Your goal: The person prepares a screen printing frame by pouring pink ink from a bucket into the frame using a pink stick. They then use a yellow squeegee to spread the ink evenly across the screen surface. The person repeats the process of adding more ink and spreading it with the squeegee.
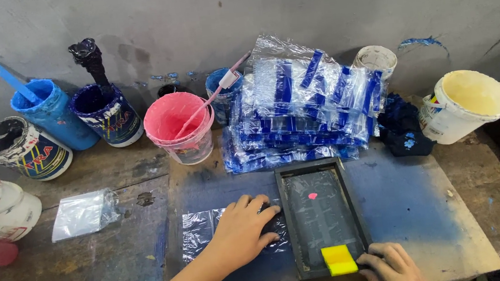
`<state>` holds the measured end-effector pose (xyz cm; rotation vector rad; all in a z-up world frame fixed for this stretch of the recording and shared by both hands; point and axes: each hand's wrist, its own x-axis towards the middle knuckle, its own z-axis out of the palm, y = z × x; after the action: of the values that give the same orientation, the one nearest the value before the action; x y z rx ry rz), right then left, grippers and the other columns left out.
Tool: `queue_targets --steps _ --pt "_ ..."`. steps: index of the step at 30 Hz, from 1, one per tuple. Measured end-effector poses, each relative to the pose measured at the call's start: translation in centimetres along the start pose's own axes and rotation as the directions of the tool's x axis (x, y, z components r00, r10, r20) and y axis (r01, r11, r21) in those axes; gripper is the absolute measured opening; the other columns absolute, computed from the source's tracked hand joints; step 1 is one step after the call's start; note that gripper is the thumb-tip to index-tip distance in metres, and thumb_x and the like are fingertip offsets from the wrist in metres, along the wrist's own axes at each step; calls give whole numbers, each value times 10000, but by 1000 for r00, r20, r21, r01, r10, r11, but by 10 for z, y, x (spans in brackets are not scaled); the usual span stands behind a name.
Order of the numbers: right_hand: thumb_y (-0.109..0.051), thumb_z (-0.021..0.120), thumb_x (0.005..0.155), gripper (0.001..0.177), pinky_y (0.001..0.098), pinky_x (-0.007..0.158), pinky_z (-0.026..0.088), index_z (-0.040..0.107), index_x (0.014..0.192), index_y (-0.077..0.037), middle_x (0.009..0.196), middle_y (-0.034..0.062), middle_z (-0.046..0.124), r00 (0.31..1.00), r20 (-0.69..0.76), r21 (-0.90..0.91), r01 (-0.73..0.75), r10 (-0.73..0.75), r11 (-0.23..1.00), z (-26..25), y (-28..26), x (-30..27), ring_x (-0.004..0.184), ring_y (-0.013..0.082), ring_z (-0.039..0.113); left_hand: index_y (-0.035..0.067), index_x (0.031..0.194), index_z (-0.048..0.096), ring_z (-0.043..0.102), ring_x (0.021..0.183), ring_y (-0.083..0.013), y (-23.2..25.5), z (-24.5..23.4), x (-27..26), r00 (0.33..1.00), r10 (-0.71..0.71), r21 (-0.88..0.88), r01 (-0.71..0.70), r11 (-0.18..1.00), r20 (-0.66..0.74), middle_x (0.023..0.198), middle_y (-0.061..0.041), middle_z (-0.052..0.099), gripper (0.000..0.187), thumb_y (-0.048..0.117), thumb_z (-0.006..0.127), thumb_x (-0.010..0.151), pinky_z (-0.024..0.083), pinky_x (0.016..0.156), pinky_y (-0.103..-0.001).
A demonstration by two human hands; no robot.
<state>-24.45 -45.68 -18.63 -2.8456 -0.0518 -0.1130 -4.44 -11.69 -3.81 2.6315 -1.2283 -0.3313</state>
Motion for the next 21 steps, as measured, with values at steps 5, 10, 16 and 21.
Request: queue_targets --steps 5,10,16,21 --pt "-386 853 747 367 341 940 587 751 1099 -388 1174 -80 658 998 38 -26 -47 48 999 1 -2 1 1108 121 647 172 1405 584 504 1179 -360 0 0 0 1000 -1 -1 1 1000 0 1397 -109 533 548 421 727 938 494 871 -523" --pt "-351 849 742 326 321 923 601 775 1059 -372 1151 -88 682 992 2 26 -123 123 992 -24 -27 5 1089 106 663 179 1422 569 491 1208 -366 1 -1 -1 1000 -7 6 7 1000 21 1413 -113 524 552 420 714 947 476 909 -531" --pt "-371 845 756 341 310 885 620 753 1084 -368 1159 -73 697 992 73 40 -110 107 993 -32 -22 10 1033 94 704 157 1389 590 520 1173 -356 -1 3 -1 1000 -1 13 1 1000 -9 1376 -87 555 549 414 741 927 482 874 -517" --pt "-357 851 735 333 322 874 628 769 1058 -342 1141 -43 698 995 -14 52 -102 103 993 -42 -33 9 1004 116 718 150 1370 603 530 1149 -361 -2 6 -1 999 17 28 -16 999 -39 1363 -94 564 537 412 747 924 484 870 -515"
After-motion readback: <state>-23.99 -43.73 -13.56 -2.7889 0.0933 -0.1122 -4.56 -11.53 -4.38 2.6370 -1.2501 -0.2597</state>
